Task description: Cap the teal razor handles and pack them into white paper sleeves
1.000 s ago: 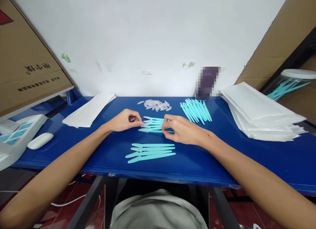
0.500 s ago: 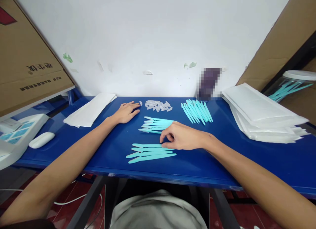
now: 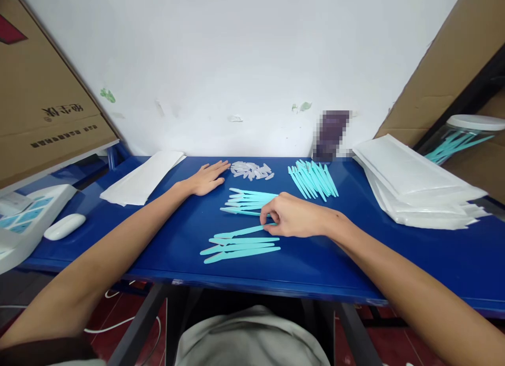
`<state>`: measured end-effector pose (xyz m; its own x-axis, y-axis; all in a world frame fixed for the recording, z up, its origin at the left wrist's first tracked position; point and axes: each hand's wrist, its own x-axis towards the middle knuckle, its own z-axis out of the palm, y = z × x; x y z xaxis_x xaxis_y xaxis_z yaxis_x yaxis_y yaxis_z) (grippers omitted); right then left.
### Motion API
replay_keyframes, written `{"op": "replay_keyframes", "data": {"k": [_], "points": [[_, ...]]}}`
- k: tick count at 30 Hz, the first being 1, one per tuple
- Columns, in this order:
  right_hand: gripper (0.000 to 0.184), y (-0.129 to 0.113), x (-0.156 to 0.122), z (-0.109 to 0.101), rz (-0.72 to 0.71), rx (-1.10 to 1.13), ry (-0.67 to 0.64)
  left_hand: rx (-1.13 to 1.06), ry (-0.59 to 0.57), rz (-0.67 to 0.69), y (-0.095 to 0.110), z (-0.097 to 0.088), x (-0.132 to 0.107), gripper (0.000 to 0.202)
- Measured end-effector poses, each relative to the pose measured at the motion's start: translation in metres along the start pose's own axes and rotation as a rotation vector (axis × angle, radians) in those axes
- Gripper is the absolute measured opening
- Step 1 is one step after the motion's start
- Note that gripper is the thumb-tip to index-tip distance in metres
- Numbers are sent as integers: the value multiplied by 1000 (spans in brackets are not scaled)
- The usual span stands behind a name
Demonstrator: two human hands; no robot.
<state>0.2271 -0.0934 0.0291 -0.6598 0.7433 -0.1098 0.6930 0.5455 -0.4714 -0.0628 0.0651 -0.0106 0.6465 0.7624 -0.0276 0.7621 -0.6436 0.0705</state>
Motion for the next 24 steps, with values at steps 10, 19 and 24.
{"op": "replay_keyframes", "data": {"k": [10,19,24], "points": [[18,8,-2,-4,-52,-18,-40,90,182,69,-7,-4,-27,46],[19,14,-2,-8,2,-63,164,-175,246,89,-10,-20,-51,35],[15,13,-1,-7,43,14,180,-564,382,67,6,-31,-57,28]]}}
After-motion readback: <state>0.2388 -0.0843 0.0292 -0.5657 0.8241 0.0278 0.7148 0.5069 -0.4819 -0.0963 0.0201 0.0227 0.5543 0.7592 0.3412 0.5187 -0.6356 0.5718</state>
